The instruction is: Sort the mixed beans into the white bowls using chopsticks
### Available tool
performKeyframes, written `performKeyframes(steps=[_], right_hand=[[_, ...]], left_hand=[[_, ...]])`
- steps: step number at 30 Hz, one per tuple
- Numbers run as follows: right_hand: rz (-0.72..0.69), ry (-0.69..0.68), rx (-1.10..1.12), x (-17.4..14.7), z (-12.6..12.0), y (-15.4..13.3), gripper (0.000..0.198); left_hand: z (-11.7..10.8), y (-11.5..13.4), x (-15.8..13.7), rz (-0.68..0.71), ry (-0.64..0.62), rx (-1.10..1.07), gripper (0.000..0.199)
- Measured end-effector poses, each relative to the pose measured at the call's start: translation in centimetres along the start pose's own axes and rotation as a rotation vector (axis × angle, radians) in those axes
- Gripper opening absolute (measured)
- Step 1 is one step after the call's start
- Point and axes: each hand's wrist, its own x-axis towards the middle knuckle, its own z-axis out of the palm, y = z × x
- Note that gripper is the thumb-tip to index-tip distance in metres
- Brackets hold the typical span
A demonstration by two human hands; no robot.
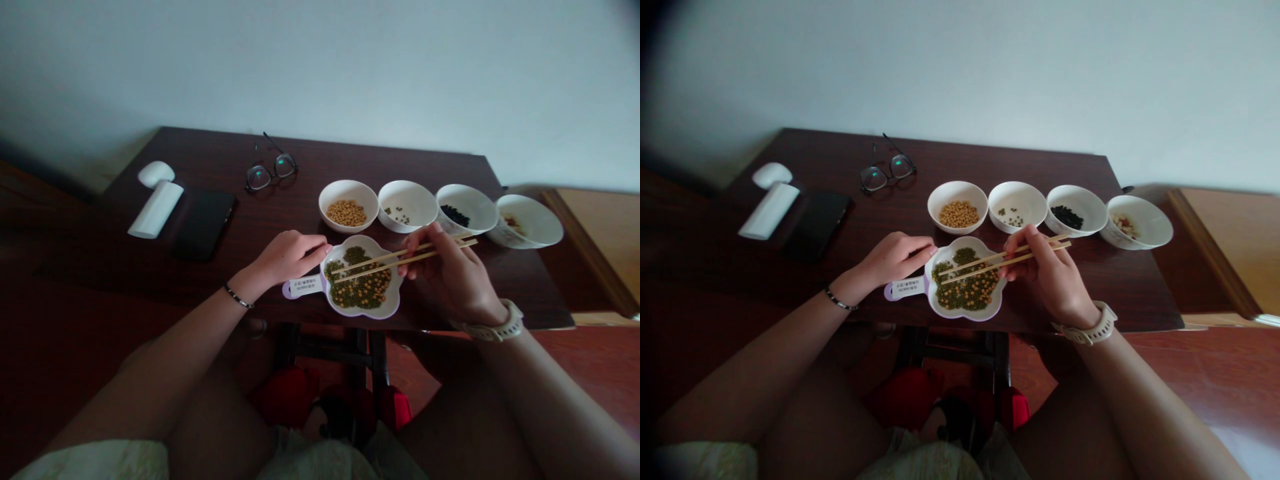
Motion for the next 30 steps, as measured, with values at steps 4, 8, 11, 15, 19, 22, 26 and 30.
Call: performKeyframes(steps=[4, 8, 11, 15, 19, 22, 26, 30], right_hand=[[0.001, -0.022, 0.005, -0.20, 0.41, 0.24, 0.045], [-0.016, -0.040, -0.003, -0.25, 0.62, 0.27, 0.045], [-0.019, -0.042, -0.001, -0.19, 0.65, 0.26, 0.045], [-0.021, -0.043, 0.017, -0.08, 0.55, 0.24, 0.044], [-0.023, -0.038, 0.027, -0.07, 0.40, 0.31, 0.044], [-0.015, -0.043, 0.009, -0.17, 0.39, 0.48, 0.043], [-0.024, -0.048, -0.013, -0.27, 0.48, 0.60, 0.041], [-0.017, -0.059, 0.003, -0.24, 0.47, 0.36, 0.042]], left_hand=[[0.06, 0.01, 0.06, 0.004, 0.001, 0.002, 0.043], [0.12, -0.07, 0.10, 0.008, 0.001, 0.004, 0.043], [0.09, -0.09, 0.09, 0.009, 0.001, 0.001, 0.043], [0.03, -0.08, 0.01, 0.014, 0.001, 0.000, 0.042], [0.07, -0.10, -0.07, 0.005, -0.001, 0.004, 0.042], [0.10, -0.07, -0.04, -0.003, -0.002, 0.008, 0.042], [0.07, -0.04, 0.06, 0.007, 0.003, 0.015, 0.042], [0.08, -0.15, 0.07, 0.015, 0.004, 0.021, 0.042]])
